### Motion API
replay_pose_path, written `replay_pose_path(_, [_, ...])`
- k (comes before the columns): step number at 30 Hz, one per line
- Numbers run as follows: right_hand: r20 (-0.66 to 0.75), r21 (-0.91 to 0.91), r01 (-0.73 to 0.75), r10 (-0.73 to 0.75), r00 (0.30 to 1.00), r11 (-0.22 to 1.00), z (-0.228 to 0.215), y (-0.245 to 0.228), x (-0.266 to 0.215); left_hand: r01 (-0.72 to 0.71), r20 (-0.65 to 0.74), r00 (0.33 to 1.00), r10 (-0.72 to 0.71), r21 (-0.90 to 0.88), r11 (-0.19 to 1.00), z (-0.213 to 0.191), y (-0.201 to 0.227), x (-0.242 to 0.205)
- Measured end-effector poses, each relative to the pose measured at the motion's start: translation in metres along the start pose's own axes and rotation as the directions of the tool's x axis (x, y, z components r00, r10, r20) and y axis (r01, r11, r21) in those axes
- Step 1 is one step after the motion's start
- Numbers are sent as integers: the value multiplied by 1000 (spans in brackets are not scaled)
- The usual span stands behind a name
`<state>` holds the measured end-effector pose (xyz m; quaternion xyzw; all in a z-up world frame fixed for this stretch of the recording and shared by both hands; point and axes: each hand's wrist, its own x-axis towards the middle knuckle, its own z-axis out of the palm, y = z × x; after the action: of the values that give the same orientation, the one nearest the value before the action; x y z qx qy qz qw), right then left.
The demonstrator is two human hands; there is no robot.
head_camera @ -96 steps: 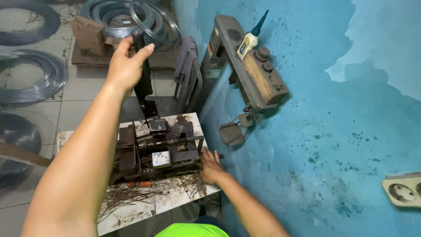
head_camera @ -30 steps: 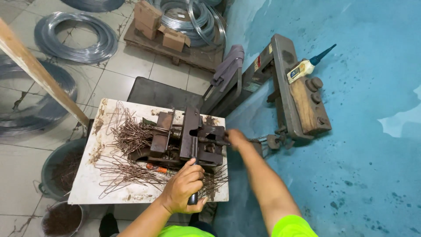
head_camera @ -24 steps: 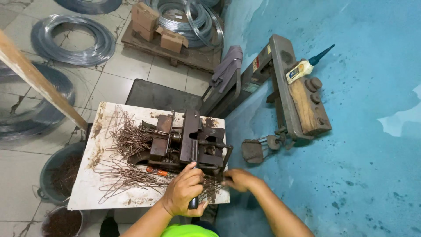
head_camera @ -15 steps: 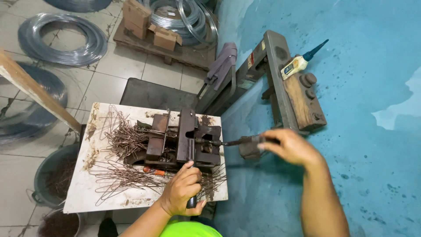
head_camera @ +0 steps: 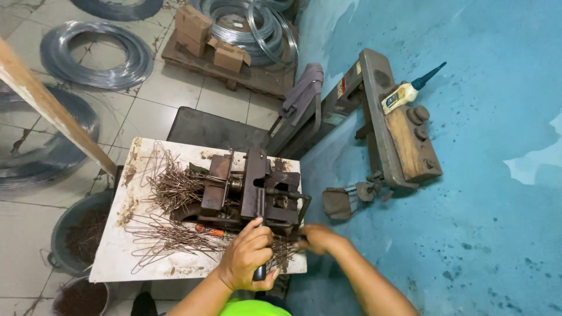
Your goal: Manually forming metal wires using a hand-cranked machine
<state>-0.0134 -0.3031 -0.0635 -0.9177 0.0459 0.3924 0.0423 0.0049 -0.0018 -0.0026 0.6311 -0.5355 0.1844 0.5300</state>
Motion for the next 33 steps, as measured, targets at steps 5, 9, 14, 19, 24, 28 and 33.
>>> replay_pose_path(5, [31,96,197,-200,979,976,-83,-10,-167,21,-19,1000,-21,1,1000,4,1,-4])
replay_pose_path(9, [-315,158,165,-109,943,974,-172,4,-177,11,0,1000,-11,-5,1000,6,-4,-6])
replay_pose_path(14, [-684,60,8,35,728,998,-201,48,-18,21,5,1000,-21,-36,999,6,0,-5])
replay_pose_path(19, [-245,348,-227,322,915,910,-65,74,163,13,10,1000,-13,1,1000,3,0,-3])
replay_pose_path(24, [134,-519,37,39,990,854,41,45,94,14,-2,1000,-14,4,1000,1,-1,0])
replay_pose_path(28, [-33,169,217,-214,976,961,-14,-6,-97,23,-2,1000,-23,-5,1000,4,3,-4])
replay_pose_path(33, [-232,309,216,-147,962,926,-108,-6,-192,27,1,1000,-27,-16,1000,6,3,-6])
